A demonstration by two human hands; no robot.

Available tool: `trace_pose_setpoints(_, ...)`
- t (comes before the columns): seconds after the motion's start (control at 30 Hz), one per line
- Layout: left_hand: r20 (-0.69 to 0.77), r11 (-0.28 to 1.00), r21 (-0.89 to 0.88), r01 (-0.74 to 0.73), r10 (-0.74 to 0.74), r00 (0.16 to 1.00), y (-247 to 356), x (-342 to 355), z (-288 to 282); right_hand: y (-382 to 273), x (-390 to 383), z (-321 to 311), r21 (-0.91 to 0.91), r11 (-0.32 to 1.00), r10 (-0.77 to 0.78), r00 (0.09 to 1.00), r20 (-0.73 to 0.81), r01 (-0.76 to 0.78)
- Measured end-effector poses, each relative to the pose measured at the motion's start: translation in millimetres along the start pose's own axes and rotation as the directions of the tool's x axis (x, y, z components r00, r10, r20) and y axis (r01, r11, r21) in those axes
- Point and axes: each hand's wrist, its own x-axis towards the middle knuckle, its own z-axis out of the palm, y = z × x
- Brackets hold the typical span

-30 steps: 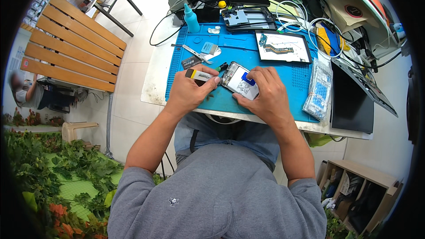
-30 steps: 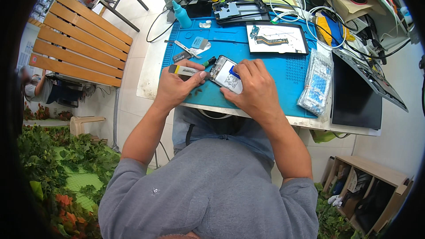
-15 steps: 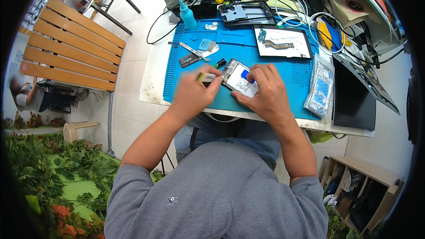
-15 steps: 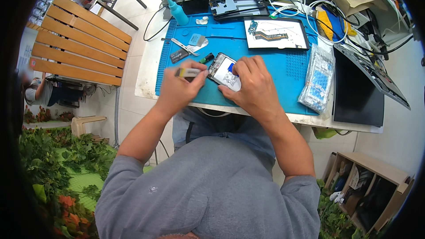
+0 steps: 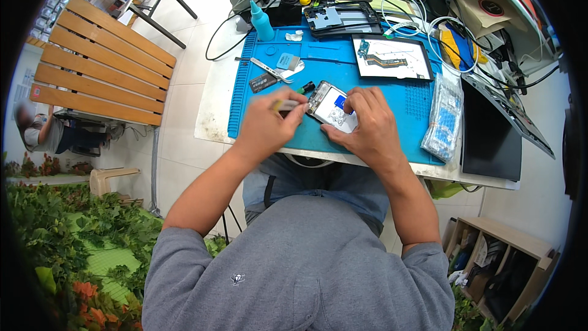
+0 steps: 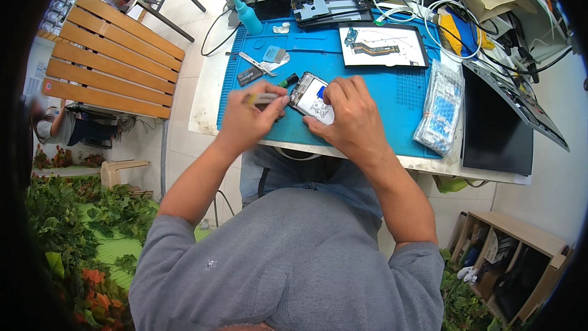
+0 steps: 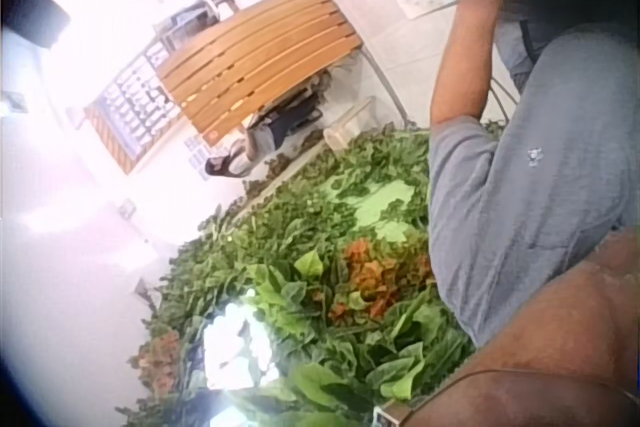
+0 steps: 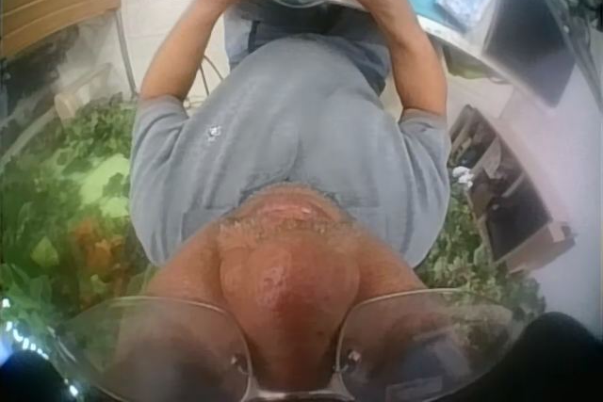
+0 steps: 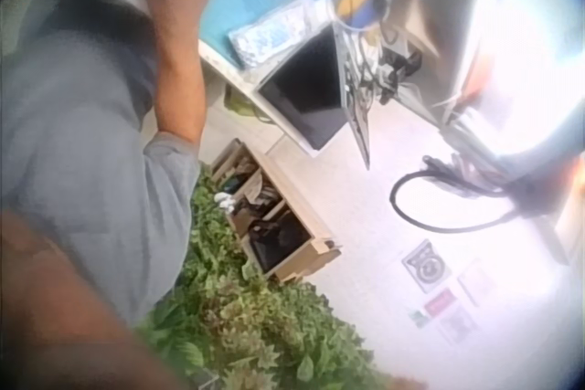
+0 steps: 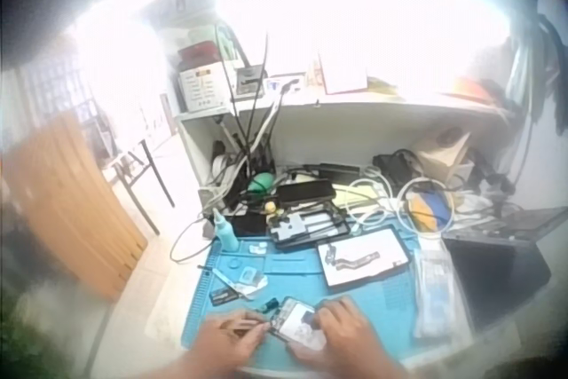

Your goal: The person uses a screwdriver and a prying tool to work on the internal components of a mobile phone on a blue mat, later holding up a new screen for comparison.

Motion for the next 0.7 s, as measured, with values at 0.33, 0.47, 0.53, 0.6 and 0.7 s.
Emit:
trace_pose_setpoints(0.33,0.125,0.922,-0.225,0.315,-0.294,0.948,5.6,22.5,-14.8,2.3,-0.3,-0.4,0.024,1.000,0.008,1.000,-0.007,-0.007)
trace_pose_setpoints(0.47,0.104,0.950,-0.179,0.257,-0.242,0.965,10.6,12.7,-11.0,3.7,0.1,-1.4,0.012,1.000,0.004,1.000,0.000,-0.004)
trace_pose_setpoints(0.53,0.001,0.951,0.155,-0.268,0.271,0.963,1.1,1.0,-4.6,2.9,0.6,-1.3,0.006,1.000,-0.002,1.000,0.006,0.002)
trace_pose_setpoints(0.6,-0.016,0.895,0.217,-0.390,0.402,0.915,-6.1,3.1,-2.1,2.2,0.3,0.5,0.012,1.000,-0.017,1.000,-0.010,0.017)
trace_pose_setpoints(0.7,-0.023,0.978,0.042,-0.203,0.204,0.979,2.8,5.3,-2.7,2.6,-0.1,-1.6,0.014,1.000,0.001,1.000,0.003,-0.001)
